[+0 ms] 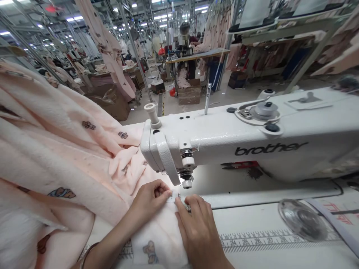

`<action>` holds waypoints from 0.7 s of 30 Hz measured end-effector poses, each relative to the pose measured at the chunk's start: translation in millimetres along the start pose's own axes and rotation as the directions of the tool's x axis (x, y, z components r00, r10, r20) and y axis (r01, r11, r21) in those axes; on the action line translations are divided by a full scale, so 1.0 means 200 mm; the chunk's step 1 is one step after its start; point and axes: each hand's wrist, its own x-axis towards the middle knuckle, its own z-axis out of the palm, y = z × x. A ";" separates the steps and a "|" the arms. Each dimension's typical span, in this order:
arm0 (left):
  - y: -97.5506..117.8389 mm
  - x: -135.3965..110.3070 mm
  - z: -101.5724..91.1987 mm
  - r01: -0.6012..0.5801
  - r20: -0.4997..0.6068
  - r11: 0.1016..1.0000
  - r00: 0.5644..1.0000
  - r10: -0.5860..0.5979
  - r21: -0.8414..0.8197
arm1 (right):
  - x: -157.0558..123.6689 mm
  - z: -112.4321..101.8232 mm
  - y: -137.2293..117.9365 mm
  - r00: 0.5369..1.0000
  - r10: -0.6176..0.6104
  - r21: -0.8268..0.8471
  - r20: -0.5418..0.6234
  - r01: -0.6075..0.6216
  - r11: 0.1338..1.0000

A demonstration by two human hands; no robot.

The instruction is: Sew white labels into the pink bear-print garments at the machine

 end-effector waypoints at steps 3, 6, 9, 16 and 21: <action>0.00 0.00 0.00 0.000 0.002 1.000 1.000 0.000 0.000 | 0.00 0.00 0.00 1.000 -0.008 0.001 -0.005 0.008 1.000; 0.00 0.00 0.01 -0.021 -0.007 1.000 1.000 0.021 0.012 | 0.00 0.00 0.00 1.000 -0.005 -0.004 0.016 0.005 1.000; 0.00 0.00 0.02 -0.044 -0.022 0.999 0.999 0.045 0.030 | 0.00 0.00 0.00 1.000 0.003 -0.007 0.024 -0.003 1.000; 0.00 -0.09 -0.06 -0.399 -0.025 0.853 0.902 0.432 0.335 | 0.00 -0.01 0.01 0.998 0.006 -0.002 0.056 -0.006 1.000; -0.04 -0.18 -0.10 -0.728 0.260 0.449 0.635 0.728 0.519 | 0.01 -0.02 0.01 0.998 -0.008 0.006 0.065 0.007 1.000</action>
